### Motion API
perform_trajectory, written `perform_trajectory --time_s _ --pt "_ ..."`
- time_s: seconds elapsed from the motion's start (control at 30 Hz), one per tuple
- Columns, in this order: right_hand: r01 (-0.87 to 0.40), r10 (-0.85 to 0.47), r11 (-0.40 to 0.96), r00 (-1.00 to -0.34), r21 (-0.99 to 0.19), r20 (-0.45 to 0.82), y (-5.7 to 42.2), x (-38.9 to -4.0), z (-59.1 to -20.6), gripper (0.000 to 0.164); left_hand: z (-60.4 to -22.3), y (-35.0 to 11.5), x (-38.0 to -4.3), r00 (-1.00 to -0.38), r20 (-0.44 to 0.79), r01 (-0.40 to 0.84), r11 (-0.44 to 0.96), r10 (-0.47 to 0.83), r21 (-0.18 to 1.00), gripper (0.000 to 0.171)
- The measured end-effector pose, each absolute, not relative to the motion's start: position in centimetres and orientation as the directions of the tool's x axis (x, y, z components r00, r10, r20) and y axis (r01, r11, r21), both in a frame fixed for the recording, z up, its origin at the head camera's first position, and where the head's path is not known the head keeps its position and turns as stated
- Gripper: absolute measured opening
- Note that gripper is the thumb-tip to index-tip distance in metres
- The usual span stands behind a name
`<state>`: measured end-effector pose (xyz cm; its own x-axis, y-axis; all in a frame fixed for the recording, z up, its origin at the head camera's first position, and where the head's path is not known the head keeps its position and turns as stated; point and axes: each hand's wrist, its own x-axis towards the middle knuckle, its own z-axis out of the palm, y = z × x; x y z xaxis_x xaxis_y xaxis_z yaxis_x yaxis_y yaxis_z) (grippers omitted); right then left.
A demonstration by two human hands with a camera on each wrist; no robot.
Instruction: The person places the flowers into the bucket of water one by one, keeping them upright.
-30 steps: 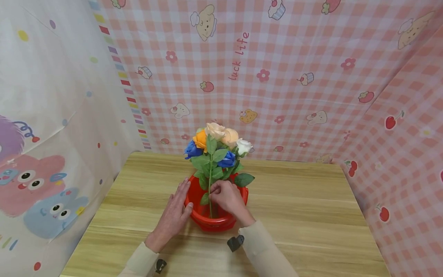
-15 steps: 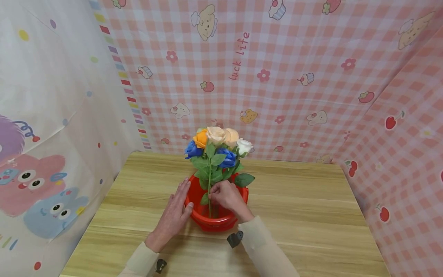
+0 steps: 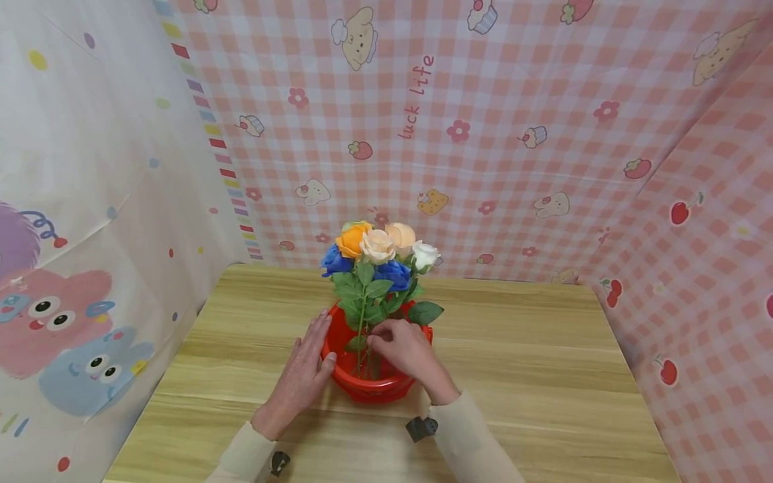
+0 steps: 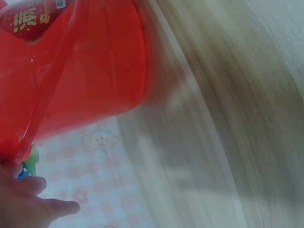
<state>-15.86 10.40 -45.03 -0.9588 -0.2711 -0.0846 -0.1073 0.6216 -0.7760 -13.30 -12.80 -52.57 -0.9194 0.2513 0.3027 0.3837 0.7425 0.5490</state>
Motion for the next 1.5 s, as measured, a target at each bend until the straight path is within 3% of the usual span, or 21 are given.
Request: perform_trajectory --time_s 0.37,0.77,1.1,1.5 --pt "-0.204 -0.110 0.476 -0.979 -0.855 0.172 12.4 -13.0 -46.0 0.031 -52.0 -13.2 -13.5 -0.908 0.318 0.404 0.773 0.273 0.489 0.067" --pt "-0.393 -0.018 0.483 -0.898 -0.782 0.440 15.7 -11.7 -46.5 0.037 -50.6 -14.4 -13.4 -0.900 0.354 0.406 0.780 0.253 0.476 0.068" --pt "-0.404 -0.009 0.610 -0.864 -0.682 0.504 19.2 -11.7 -47.0 0.050 -49.2 -16.9 -12.8 -0.883 0.388 0.420 0.816 0.266 0.397 0.071" --pt "-0.378 -0.083 0.745 -0.870 -0.549 0.486 22.7 -12.0 -48.0 0.060 -48.0 -19.1 -12.8 -0.890 0.371 0.370 0.895 0.264 0.249 0.077"
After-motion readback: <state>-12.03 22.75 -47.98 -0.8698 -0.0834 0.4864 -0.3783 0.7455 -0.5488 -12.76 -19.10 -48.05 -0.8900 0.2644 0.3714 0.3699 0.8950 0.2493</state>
